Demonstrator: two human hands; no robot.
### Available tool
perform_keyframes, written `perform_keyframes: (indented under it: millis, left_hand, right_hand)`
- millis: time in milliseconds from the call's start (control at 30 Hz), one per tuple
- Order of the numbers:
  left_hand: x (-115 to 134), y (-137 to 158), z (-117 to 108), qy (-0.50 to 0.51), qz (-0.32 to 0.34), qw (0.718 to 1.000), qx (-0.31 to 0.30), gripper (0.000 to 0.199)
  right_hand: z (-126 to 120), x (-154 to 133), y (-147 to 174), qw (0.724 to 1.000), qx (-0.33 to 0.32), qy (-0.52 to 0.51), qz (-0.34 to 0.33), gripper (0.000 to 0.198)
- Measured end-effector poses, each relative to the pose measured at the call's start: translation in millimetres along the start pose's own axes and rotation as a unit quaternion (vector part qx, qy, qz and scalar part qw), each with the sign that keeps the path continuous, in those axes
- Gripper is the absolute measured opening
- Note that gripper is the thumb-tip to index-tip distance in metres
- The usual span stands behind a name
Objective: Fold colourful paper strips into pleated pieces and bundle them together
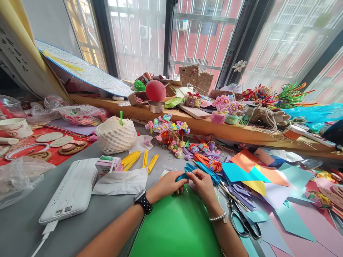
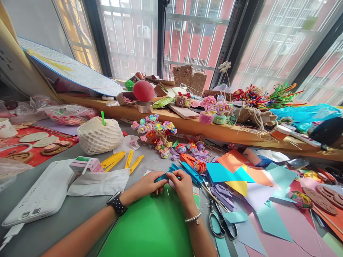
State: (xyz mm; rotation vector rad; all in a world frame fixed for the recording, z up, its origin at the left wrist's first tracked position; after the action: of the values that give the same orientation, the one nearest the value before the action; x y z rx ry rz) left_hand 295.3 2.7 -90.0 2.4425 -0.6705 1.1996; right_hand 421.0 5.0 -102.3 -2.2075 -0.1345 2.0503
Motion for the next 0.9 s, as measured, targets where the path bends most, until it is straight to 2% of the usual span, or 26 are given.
perform_keyframes:
  millis: [900]
  left_hand:
    - [-3.7, -1.3, 2.4, -0.018, 0.009, 1.000, 0.008, 0.025]
  right_hand:
    - [-0.7, -0.9, 1.8, 1.000, 0.006, 0.015, 0.000, 0.028]
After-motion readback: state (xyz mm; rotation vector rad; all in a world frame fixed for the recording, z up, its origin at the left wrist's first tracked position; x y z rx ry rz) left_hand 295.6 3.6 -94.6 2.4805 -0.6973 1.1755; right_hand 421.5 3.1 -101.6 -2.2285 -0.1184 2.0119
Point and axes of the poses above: each hand's wrist, its own y-axis away from the middle knuckle, its own z-axis out of the palm, x = y × z, the point moved 4 cm from there along -y, towards the middle knuckle, and after that the axes turned 10 degrees about -y, right-handed, at the moved point
